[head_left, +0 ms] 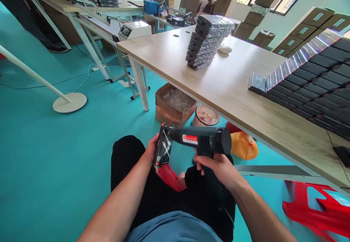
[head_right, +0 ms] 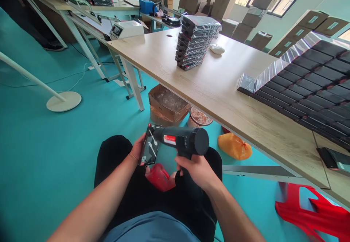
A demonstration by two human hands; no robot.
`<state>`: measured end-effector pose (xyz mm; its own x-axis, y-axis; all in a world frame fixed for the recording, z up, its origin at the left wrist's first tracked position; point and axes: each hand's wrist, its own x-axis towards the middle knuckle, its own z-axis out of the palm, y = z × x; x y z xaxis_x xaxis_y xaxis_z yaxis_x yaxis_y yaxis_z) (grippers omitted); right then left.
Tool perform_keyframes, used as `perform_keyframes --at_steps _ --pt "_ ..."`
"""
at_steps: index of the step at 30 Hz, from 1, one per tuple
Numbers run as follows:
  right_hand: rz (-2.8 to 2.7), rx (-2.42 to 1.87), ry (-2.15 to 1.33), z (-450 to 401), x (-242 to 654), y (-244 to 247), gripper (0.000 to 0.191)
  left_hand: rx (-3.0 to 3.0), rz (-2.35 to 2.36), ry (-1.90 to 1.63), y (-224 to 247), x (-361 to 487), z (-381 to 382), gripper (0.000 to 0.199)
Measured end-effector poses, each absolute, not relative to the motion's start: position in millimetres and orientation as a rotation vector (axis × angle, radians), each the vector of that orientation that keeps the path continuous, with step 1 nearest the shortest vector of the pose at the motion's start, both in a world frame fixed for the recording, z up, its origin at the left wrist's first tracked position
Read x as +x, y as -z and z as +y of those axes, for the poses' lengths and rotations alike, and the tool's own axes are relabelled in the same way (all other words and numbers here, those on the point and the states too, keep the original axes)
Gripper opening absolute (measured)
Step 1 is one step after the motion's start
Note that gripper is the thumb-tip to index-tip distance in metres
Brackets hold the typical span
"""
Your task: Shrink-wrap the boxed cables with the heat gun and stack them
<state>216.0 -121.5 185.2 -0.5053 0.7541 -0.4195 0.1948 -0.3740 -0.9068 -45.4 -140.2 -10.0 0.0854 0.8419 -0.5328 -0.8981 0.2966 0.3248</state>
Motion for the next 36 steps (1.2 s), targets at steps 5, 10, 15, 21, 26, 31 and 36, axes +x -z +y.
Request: perform_keyframes --at_steps 5,10,15,21,26,31,36 --pt "-1.648 -1.229 -2.145 -115.8 215.3 -195.3 0.027 -0.082 0.755 -1.309 1.3 -44.4 -140.4 0.039" --pt "-1.575 -1.276 -1.901 -104.7 212.6 -194.2 0.025 -0.064 0.767 -1.240 5.7 -47.6 -140.4 0.047" --pt "-1.491 -1.180 -1.983 -88.4 205.3 -195.9 0.027 -0.058 0.763 -1.215 7.1 -49.8 -142.7 0.050" --pt "-1.517 -1.345 -1.835 -70.1 211.0 -206.0 0.026 -0.059 0.809 -1.211 2.3 -49.9 -142.8 0.052" --pt "-1.507 -1.339 -1.908 -69.1 222.3 -205.1 0.028 -0.042 0.851 -1.257 -2.1 -48.6 -141.9 0.053" --pt "-1.748 -1.295 -2.176 -87.5 237.6 -194.2 0.017 -0.095 0.826 -1.290 -7.2 -45.3 -139.9 0.052" --pt "-1.645 -1.285 -2.086 -92.2 231.4 -185.4 0.021 -0.117 0.828 -1.323 -11.1 -45.1 -138.2 0.049"
